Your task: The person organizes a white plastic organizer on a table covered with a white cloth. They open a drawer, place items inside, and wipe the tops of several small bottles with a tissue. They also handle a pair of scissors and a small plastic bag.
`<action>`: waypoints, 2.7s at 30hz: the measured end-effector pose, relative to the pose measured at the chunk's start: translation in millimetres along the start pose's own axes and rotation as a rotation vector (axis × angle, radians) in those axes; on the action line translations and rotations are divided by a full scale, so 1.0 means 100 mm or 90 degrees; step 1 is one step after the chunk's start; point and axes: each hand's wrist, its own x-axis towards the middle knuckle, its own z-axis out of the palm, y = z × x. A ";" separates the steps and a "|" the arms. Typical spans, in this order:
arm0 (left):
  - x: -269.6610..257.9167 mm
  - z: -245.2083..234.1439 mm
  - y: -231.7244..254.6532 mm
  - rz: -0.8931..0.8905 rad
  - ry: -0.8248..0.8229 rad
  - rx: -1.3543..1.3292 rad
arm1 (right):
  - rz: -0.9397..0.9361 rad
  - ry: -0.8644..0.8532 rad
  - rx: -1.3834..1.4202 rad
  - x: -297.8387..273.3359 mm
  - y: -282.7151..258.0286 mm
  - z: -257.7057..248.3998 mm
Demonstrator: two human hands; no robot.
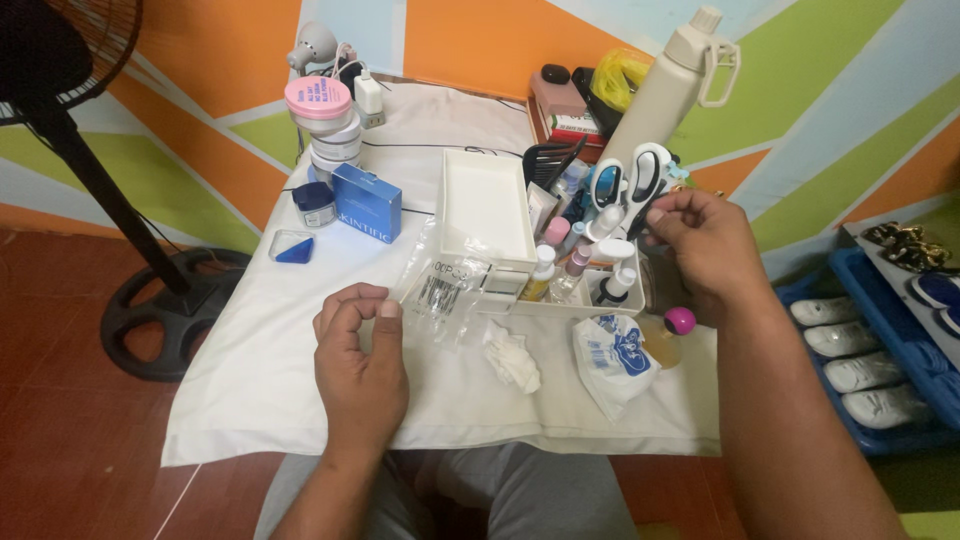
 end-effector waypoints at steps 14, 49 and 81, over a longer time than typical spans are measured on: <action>0.00 0.00 0.04 -0.009 -0.006 0.013 | -0.075 0.037 0.013 0.02 -0.29 0.15; -0.09 0.05 0.06 0.096 0.001 0.146 | 0.026 0.264 -0.133 -0.82 0.55 -1.15; -0.04 0.15 0.12 0.117 -0.085 0.283 | 0.059 0.292 -0.487 -0.96 0.93 -0.60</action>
